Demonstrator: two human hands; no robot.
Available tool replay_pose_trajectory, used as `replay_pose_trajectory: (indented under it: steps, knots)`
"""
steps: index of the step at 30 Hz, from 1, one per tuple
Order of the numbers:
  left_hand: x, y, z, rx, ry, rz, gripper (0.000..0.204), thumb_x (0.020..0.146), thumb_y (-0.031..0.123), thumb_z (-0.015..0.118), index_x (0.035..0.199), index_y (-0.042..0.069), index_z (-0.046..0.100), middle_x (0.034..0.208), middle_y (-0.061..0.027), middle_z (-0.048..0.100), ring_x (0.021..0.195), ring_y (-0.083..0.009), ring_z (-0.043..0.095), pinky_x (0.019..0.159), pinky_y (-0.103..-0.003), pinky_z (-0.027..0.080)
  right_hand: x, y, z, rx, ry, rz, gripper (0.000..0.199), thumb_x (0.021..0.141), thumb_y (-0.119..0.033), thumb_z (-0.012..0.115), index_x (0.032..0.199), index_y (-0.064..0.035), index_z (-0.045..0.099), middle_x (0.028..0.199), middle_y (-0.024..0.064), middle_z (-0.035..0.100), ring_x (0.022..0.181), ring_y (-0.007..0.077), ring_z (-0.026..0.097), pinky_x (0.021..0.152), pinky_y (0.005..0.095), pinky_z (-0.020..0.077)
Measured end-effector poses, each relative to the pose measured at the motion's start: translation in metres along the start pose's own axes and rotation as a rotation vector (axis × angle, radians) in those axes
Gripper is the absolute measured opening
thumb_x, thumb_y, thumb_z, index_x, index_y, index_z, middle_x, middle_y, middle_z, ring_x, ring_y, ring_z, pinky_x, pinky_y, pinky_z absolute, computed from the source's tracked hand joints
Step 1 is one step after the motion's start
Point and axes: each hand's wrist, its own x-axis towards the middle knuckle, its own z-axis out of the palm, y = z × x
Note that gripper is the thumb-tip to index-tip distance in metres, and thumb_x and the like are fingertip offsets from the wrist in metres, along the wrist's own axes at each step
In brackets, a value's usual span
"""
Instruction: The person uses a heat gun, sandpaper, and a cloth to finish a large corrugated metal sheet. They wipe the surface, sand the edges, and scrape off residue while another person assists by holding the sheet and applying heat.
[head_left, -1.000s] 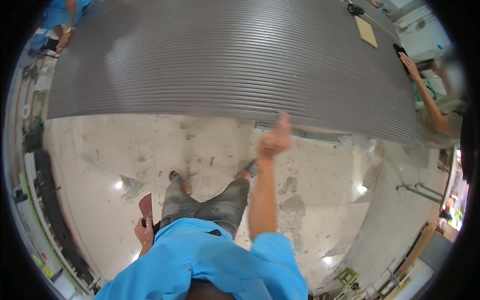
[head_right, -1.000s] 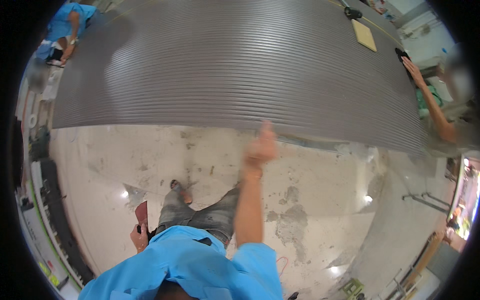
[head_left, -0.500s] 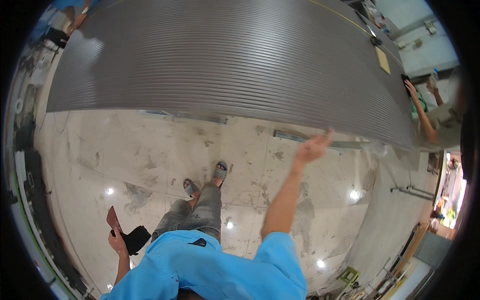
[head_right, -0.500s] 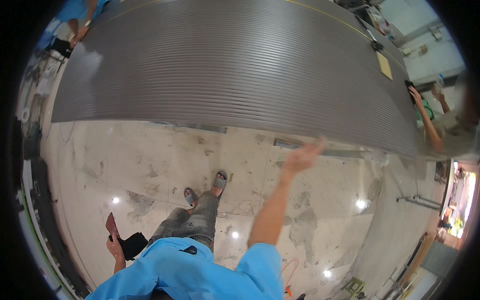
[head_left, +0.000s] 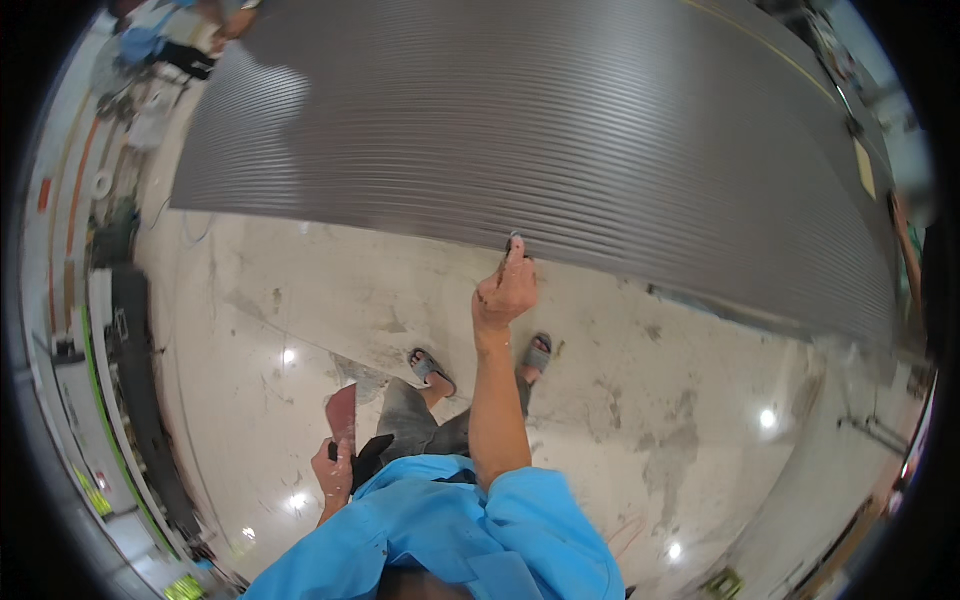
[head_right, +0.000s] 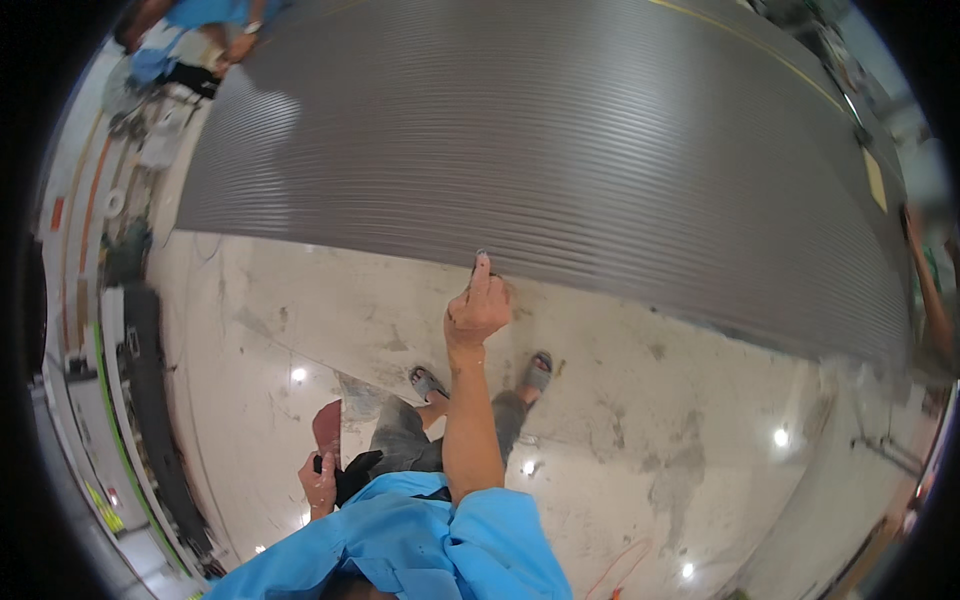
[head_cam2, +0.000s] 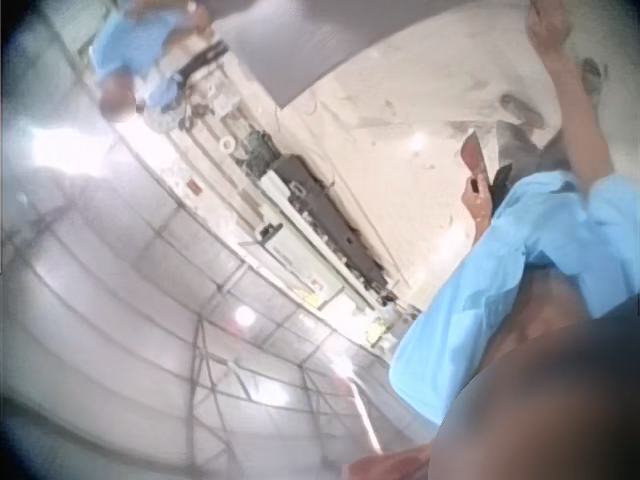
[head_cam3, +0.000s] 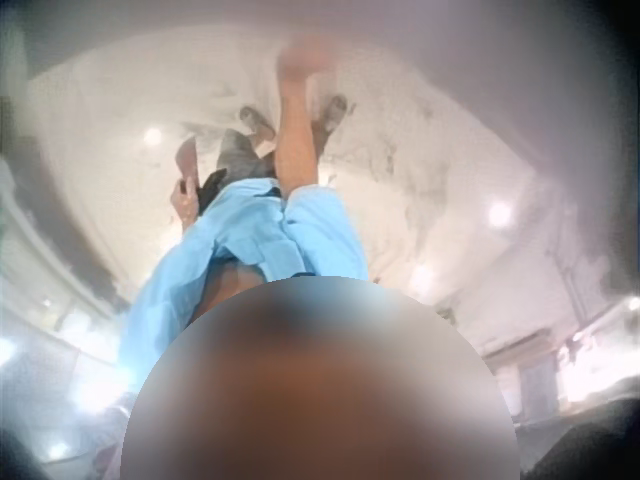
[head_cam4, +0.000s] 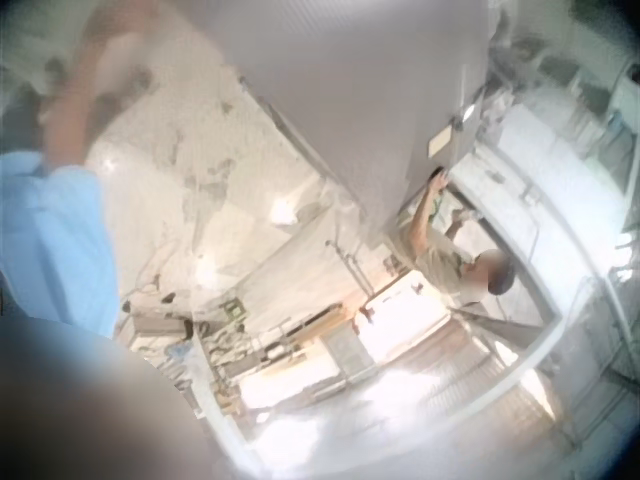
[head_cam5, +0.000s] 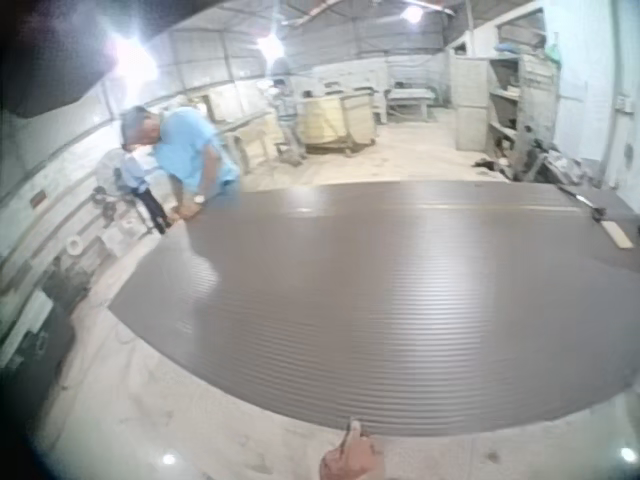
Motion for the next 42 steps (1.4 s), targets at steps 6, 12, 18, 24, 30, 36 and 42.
replay_pose_trajectory:
  steps: [6,12,18,24,30,36,42]
  knots:
    - [0.061,-0.108,-0.052,0.107,0.035,-0.016,0.033,0.09,0.029,0.069,0.085,-0.004,0.067,0.065,-0.0206,0.062,0.059,-0.0312,0.062,0.059,-0.044,0.047,-0.065,-0.083,0.032,0.049,-0.212,-0.179,0.047,0.085,0.002,0.055,0.131,0.0014,0.064,0.111,0.0163,0.067,0.089,0.0313,0.066,0.078,0.0407,0.0526]
    - [0.153,-0.287,-0.132,0.09,0.24,-0.269,0.038,0.09,0.034,0.067,0.085,-0.003,0.069,0.073,-0.0253,0.067,0.071,-0.0441,0.067,0.066,-0.049,0.05,-0.046,-0.075,0.016,-0.149,-0.057,0.142,0.046,0.094,0.01,0.042,0.137,0.0063,0.056,0.126,0.0171,0.068,0.091,0.0201,0.067,0.08,0.0285,0.0541]
    - [0.237,-0.398,-0.244,0.051,0.475,-0.52,0.037,0.09,0.031,0.067,0.082,-0.006,0.069,0.072,-0.0215,0.069,0.066,-0.0355,0.066,0.065,-0.046,0.049,-0.122,-0.211,0.132,0.009,-0.042,0.203,0.04,0.098,0.006,0.05,0.137,0.0035,0.057,0.118,0.0176,0.072,0.094,0.0246,0.071,0.082,0.0316,0.0553]
    - [0.364,-0.399,-0.278,-0.197,0.468,-0.314,0.027,0.09,0.021,0.066,0.081,-0.005,0.069,0.067,-0.0152,0.067,0.059,-0.0231,0.062,0.06,-0.039,0.048,-0.233,-0.392,0.268,0.069,-0.193,-0.034,0.045,0.096,0.008,0.05,0.14,0.01,0.051,0.135,0.0226,0.063,0.109,0.0272,0.069,0.088,0.0305,0.0545]
    - [0.497,-0.366,-0.304,-0.062,0.232,-0.147,0.033,0.09,0.024,0.069,0.076,-0.004,0.061,0.061,-0.0176,0.058,0.055,-0.0245,0.053,0.056,-0.04,0.043,-0.309,-0.519,0.382,0.245,-0.194,0.028,0.046,0.097,0.006,0.049,0.143,0.0099,0.048,0.137,0.0243,0.061,0.096,0.0285,0.071,0.08,0.0316,0.0564]
    - [0.608,-0.391,-0.361,-0.037,0.119,-0.198,0.033,0.09,0.026,0.069,0.082,-0.006,0.063,0.064,-0.0177,0.059,0.059,-0.0218,0.054,0.058,-0.039,0.044,-0.377,-0.639,0.472,0.192,-0.438,-0.044,0.055,0.092,-0.001,0.057,0.146,0.0077,0.046,0.096,0.0164,0.072,0.071,0.0274,0.067,0.064,0.0344,0.054]
    - [0.683,-0.421,-0.4,-0.145,0.179,-0.293,0.031,0.093,0.022,0.065,0.079,-0.005,0.063,0.066,-0.0121,0.062,0.061,-0.0188,0.054,0.059,-0.038,0.044,-0.4,-0.74,0.546,0.293,-0.657,-0.218,0.052,0.086,-0.001,0.06,0.137,0.0044,0.056,0.078,0.0097,0.068,0.061,0.026,0.062,0.056,0.037,0.0504]
